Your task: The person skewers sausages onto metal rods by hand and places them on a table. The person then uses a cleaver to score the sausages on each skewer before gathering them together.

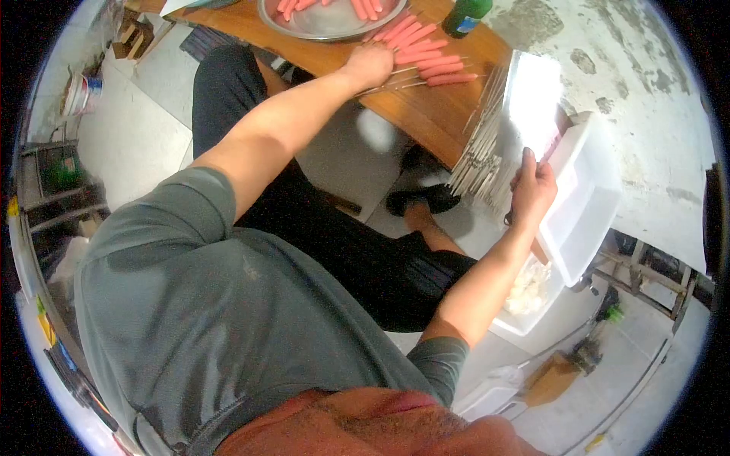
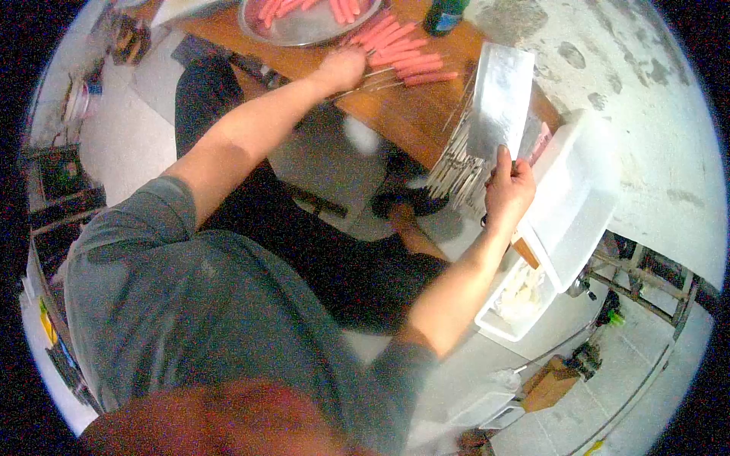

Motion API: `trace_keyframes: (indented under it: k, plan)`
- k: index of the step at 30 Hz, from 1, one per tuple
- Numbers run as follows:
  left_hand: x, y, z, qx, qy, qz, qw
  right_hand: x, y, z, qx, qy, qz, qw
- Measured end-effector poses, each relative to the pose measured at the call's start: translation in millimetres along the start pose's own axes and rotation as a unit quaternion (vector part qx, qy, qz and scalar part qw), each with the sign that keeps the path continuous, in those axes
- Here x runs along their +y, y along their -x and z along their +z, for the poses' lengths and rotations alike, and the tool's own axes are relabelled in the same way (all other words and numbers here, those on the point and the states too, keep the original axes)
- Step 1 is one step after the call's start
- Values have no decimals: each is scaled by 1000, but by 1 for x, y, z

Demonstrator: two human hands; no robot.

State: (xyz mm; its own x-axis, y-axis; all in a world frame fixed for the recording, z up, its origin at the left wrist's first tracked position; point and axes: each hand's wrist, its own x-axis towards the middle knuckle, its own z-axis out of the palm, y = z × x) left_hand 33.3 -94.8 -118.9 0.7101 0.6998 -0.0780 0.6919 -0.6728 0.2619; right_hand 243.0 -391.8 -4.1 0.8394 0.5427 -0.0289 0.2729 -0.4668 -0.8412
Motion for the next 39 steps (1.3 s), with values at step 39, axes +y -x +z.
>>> trace_keyframes:
  k: [39]
  plan:
    - [13,100,70,-230,436,-84,866,44,55,98,-115,272,-62,953]
